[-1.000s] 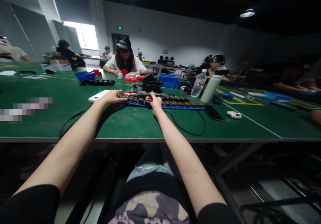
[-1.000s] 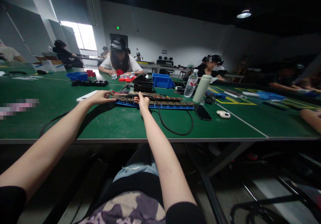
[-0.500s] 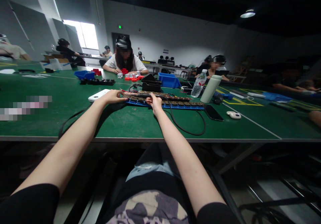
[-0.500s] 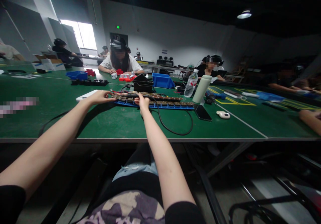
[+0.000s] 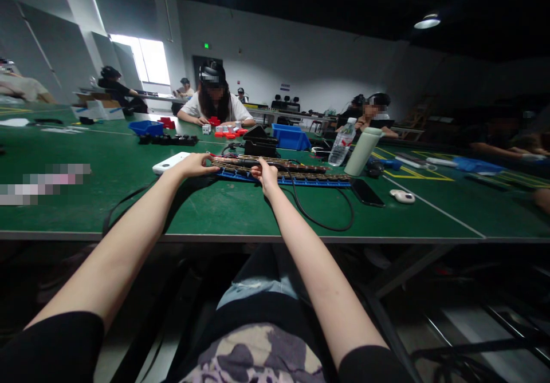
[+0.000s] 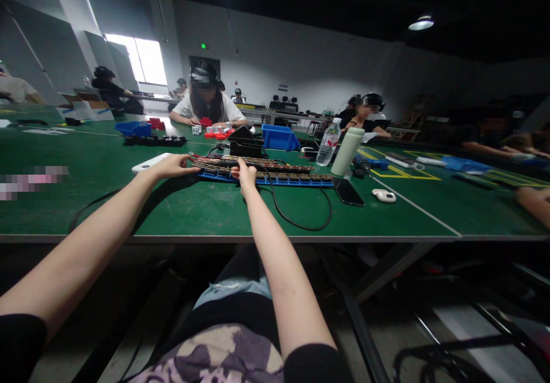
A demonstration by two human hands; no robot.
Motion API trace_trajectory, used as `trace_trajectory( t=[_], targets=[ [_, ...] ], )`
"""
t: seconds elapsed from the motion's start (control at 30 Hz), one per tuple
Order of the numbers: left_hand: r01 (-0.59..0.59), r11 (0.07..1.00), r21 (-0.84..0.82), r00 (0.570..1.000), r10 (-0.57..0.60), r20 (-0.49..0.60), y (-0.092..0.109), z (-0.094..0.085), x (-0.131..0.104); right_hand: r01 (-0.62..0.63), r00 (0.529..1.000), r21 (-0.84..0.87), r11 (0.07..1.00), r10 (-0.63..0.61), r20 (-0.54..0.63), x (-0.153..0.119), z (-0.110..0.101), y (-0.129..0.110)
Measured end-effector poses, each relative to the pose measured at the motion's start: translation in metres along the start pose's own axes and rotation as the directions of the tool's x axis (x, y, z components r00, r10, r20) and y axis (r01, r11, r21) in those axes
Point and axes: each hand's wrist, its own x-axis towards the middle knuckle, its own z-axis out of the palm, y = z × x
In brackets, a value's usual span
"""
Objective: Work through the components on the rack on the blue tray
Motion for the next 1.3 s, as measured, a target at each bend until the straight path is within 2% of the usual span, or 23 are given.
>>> trace_trajectory(
  t=[0.33, 0.97, 1.3],
  targets=[
    [-0.03, 0.999, 0.035, 0.999, 0.03, -0.009, 0.0006, 0.0003, -0.0001, 0.012, 1.0, -0.017, 1.0, -0.011, 0.029, 0.0014, -0.002, 0.0013],
    [-0.037, 0.999, 0.028, 0.999, 0.037, -0.003, -0.0019, 0.0017, 0.002, 0.019, 1.0, -0.038, 0.999, -0.019, -0.001, -0.0008, -0.0022, -0.0011],
    [-0.048, 0.995, 0.085, 0.999, 0.048, 0.009, -0.0003, 0.0006, 0.0005, 0.046, 0.998, -0.051, 0.998, -0.048, -0.033, 0.0036, -0.0014, 0.0031]
  ],
)
